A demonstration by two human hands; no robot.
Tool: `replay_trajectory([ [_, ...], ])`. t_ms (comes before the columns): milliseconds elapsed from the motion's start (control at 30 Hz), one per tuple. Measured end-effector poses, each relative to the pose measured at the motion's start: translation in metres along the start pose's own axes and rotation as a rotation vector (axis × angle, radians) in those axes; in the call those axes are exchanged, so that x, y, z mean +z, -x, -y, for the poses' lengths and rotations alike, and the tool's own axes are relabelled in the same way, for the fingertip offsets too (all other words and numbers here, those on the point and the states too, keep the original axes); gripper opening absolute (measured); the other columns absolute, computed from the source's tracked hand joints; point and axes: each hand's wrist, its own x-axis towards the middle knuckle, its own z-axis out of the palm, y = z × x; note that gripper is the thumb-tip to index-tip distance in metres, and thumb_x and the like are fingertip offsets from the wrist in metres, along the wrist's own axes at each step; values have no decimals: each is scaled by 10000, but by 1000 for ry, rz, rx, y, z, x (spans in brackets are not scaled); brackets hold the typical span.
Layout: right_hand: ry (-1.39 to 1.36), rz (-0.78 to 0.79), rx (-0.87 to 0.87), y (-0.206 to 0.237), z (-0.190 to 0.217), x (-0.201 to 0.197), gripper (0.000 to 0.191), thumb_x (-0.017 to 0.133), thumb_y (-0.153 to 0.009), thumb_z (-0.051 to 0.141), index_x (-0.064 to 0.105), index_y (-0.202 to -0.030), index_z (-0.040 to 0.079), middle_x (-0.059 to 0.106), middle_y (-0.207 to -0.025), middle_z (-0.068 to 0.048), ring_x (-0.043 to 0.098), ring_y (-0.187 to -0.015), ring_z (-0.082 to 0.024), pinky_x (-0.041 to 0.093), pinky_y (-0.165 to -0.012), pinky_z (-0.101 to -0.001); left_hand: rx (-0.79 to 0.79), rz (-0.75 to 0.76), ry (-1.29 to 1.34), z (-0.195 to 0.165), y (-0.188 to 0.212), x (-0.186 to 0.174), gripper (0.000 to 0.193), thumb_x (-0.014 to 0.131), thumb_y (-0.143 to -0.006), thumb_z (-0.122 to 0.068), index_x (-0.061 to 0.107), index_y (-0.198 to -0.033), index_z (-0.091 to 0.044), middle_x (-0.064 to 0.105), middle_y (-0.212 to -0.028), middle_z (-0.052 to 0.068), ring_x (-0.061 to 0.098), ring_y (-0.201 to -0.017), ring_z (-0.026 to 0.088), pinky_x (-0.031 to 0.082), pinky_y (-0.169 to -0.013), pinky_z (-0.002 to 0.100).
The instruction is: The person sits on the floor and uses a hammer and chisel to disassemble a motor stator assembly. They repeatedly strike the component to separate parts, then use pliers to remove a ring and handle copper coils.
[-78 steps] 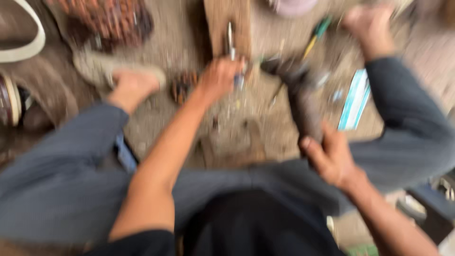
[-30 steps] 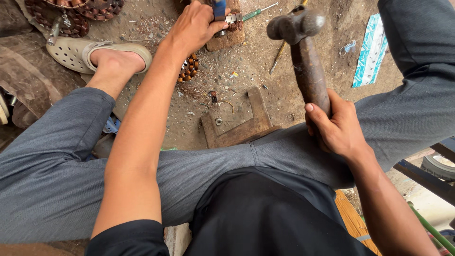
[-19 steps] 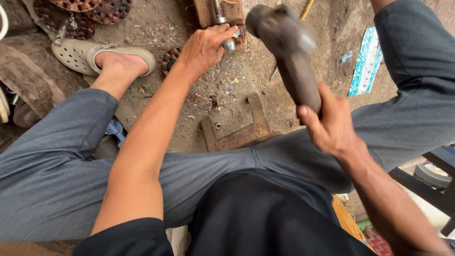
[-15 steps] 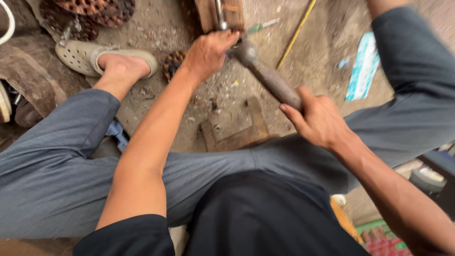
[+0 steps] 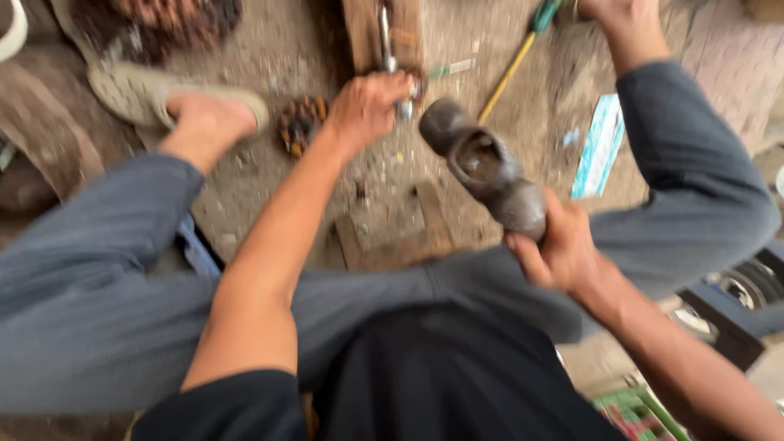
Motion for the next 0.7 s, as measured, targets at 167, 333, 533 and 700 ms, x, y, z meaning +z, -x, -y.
replay_trajectory([
  [167, 135, 59, 33, -15, 7, -16, 389, 648, -959, 366, 588, -1144, 29, 668, -689, -203, 685, -668, -436, 516, -605, -488, 7, -131, -63, 4, -5, 8, 394, 649, -784, 20, 723, -1170, -7, 730, -1208, 173, 725, -1098, 299, 601, -959, 400],
  [333, 235, 168, 224, -18, 4, -6, 426, 671, -976, 422, 593, -1078, 16, 668, -668, -227, 670, -683, -456, 510, -628, -507, -42, -69, -53, 3, -3, 18, 384, 583, -883, 77, 705, -1238, -3, 722, -1248, 187, 739, -1061, 289, 620, -944, 371],
  [533, -197, -32, -49, -16, -1, -1, 378, 600, -928, 346, 610, -1140, 33, 679, -663, -174, 669, -601, -336, 546, -561, -433, -63, -126, 39, -8, -1, 7, 464, 558, -812, 95, 712, -1237, -11, 721, -1248, 194, 713, -1096, 329, 567, -977, 379],
  [700, -32, 39, 110, -15, 4, 4, 361, 636, -944, 332, 600, -1123, 21, 658, -620, -169, 704, -593, -349, 528, -593, -436, -51, -177, 33, -13, -2, -3, 388, 622, -794, 51, 737, -1163, 9, 730, -1171, 208, 706, -1092, 336, 559, -982, 407],
])
